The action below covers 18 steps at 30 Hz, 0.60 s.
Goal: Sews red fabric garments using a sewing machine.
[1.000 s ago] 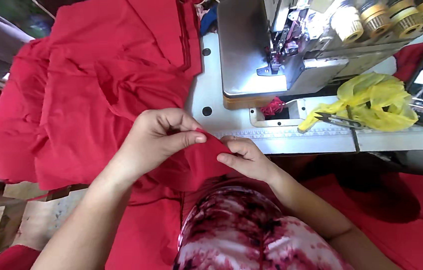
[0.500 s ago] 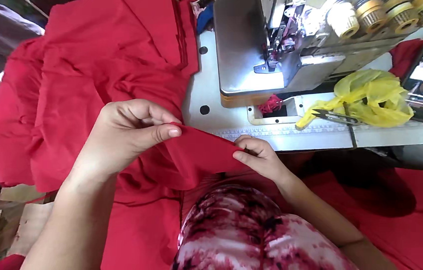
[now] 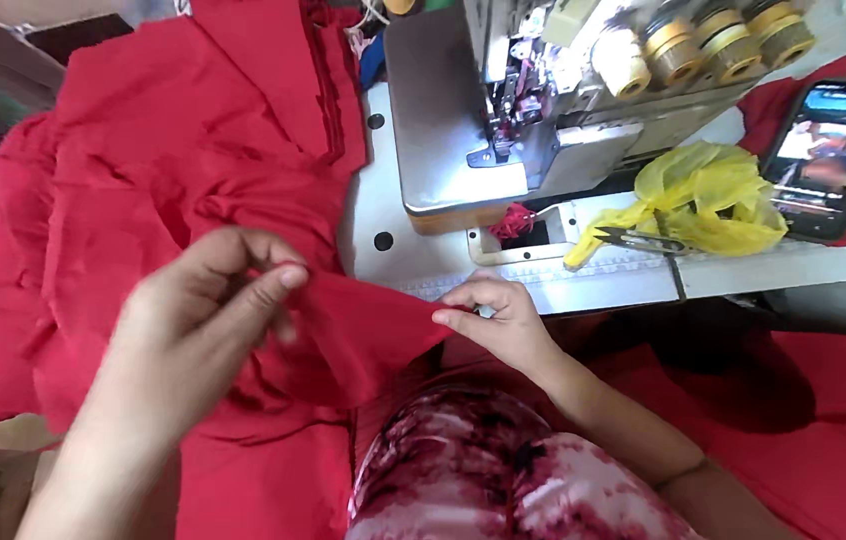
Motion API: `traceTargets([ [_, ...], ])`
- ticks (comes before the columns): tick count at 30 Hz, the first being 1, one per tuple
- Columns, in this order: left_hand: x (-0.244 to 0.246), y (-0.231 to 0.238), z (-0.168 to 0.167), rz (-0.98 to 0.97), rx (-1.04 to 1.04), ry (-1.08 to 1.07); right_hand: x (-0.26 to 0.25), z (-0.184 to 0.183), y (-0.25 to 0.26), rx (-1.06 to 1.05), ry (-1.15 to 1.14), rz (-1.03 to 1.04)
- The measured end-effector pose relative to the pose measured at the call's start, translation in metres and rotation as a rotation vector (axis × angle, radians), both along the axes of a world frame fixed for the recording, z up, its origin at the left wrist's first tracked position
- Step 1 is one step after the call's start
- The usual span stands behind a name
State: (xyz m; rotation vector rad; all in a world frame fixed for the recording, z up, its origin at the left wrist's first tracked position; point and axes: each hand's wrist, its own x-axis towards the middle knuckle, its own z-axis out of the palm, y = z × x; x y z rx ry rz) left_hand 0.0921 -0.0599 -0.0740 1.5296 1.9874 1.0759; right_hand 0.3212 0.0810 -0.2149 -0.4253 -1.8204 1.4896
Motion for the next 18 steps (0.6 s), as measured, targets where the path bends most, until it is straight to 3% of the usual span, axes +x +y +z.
traceTargets([
  [3, -0.011, 0.05, 0.014, -0.044, 0.3, 0.005, -0.001, 0.037, 0.013, 0.091, 0.184, 0.019],
  [6, 0.011, 0.111, 0.023, -0.051, 0.794, 0.245, 0.003, 0.059, 0.024, 0.098, 0.286, 0.003],
  [8, 0.018, 0.143, 0.012, -0.109, 0.941, 0.46, 0.013, 0.049, 0.026, -0.021, 0.241, 0.008],
  [10, 0.027, 0.166, -0.017, -0.156, 0.86, 0.502, 0.03, 0.024, 0.021, -0.206, 0.128, 0.041],
  [13, 0.052, 0.173, -0.064, -0.217, 0.502, 0.427, 0.057, -0.01, 0.006, -0.376, -0.021, 0.05],
  [15, 0.063, 0.171, -0.074, -0.228, 0.352, 0.472, 0.069, -0.023, -0.004, -0.43, -0.056, 0.035],
  [18, 0.07, 0.169, -0.075, -0.167, 0.352, 0.431, 0.077, -0.027, -0.008, -0.453, -0.065, 0.032],
])
